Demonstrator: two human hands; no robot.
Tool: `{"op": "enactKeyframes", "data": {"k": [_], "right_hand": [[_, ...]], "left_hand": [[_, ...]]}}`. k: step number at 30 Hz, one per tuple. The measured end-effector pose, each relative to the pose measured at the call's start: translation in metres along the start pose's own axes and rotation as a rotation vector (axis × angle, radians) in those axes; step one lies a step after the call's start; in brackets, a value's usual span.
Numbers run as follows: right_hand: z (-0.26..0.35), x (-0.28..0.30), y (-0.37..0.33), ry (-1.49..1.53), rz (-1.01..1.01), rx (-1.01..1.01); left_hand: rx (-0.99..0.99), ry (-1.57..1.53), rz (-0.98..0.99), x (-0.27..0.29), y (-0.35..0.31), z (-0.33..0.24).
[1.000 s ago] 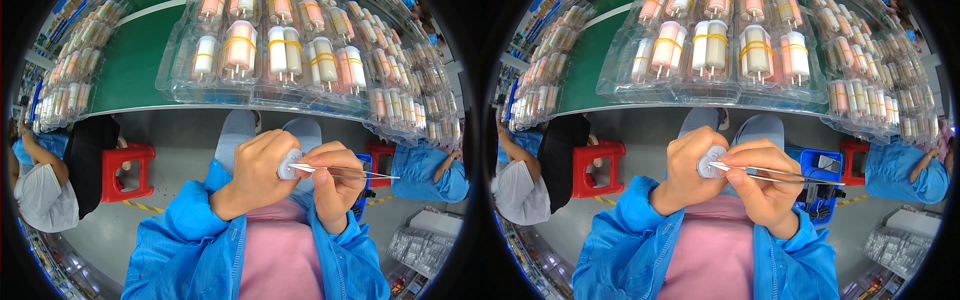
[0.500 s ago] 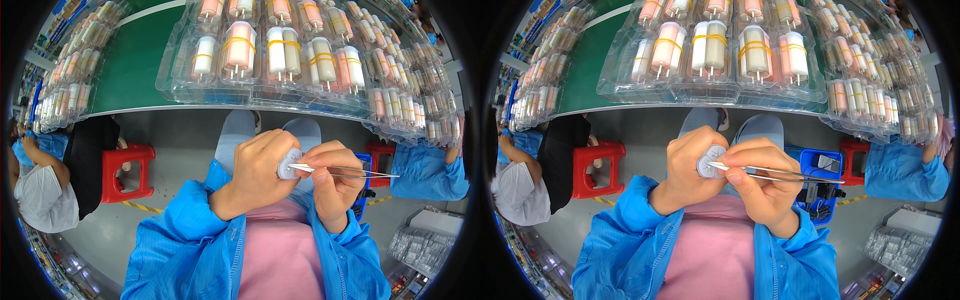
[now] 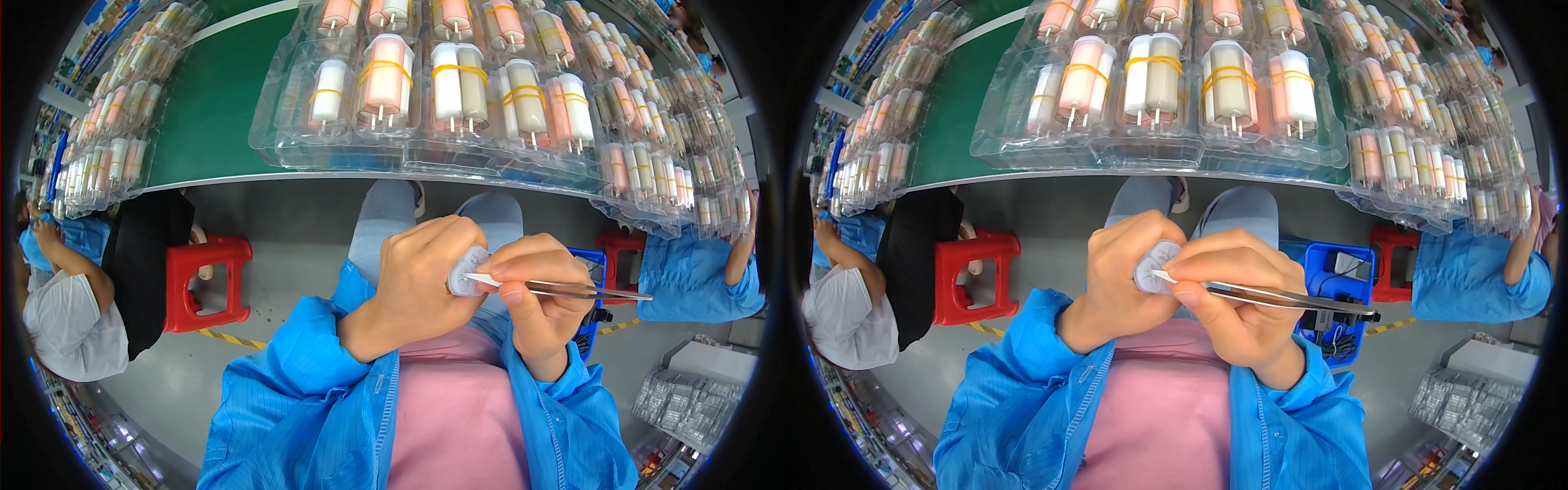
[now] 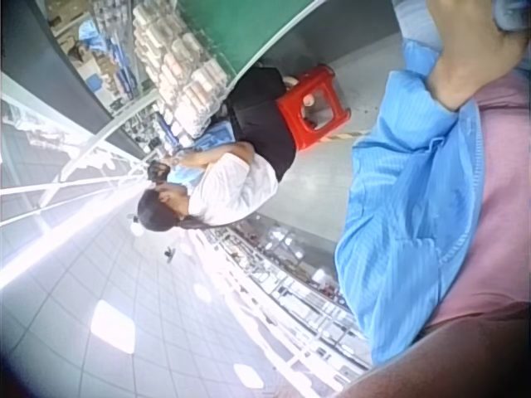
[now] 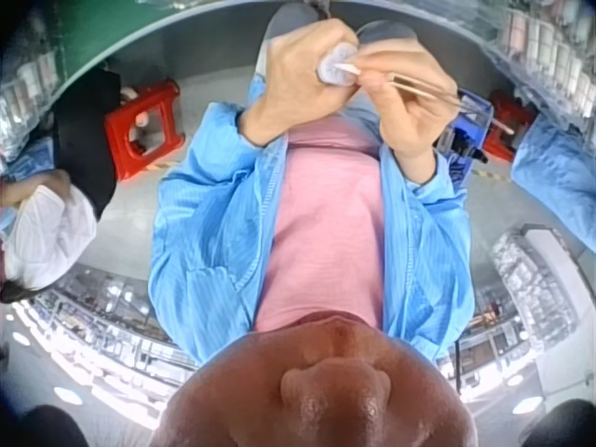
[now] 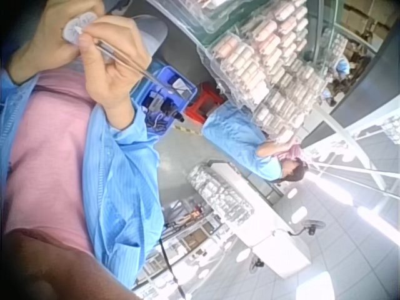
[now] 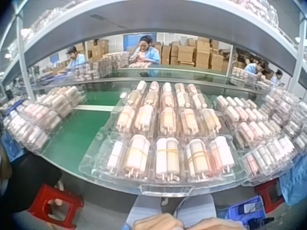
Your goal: Assembling small vials by inserting components using tweezers in a production line environment.
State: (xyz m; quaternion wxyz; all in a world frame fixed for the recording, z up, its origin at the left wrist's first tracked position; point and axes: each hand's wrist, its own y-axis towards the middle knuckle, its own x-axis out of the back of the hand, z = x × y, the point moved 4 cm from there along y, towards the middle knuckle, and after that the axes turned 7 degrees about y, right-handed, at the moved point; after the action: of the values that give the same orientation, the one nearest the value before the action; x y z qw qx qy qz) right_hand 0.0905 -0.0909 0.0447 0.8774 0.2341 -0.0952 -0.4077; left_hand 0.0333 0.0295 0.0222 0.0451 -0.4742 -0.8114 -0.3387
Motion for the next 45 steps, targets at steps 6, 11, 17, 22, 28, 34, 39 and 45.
{"op": "enactKeyframes", "data": {"k": [6,11,17,22,28,34,39,45], "right_hand": [[0.007,-0.002,0.008,-0.119,0.078,0.022],[0.015,-0.004,0.014,-0.19,0.15,0.009],[0.019,-0.004,0.017,-0.201,0.16,0.027],[0.029,-0.013,0.018,-0.392,0.228,0.113],[0.021,-0.003,0.015,-0.271,0.171,0.081],[0.016,0.011,0.005,0.158,-0.112,-0.03],[0.011,0.007,0.002,0.192,-0.076,-0.015],[0.007,0.004,-0.001,0.172,-0.078,-0.045]], "left_hand": [[-0.016,0.042,0.027,0.0,0.0,0.001],[-0.042,0.091,0.059,-0.001,-0.002,0.002],[-0.044,0.109,0.069,-0.002,-0.002,0.001],[-0.059,0.236,0.069,0.001,0.0,0.002],[-0.032,0.2,0.066,0.003,0.001,0.0],[0.101,-0.125,0.1,0.005,0.001,-0.002],[0.167,-0.26,0.153,0.003,0.001,-0.003],[0.19,-0.317,0.175,0.005,0.002,-0.003]]}}
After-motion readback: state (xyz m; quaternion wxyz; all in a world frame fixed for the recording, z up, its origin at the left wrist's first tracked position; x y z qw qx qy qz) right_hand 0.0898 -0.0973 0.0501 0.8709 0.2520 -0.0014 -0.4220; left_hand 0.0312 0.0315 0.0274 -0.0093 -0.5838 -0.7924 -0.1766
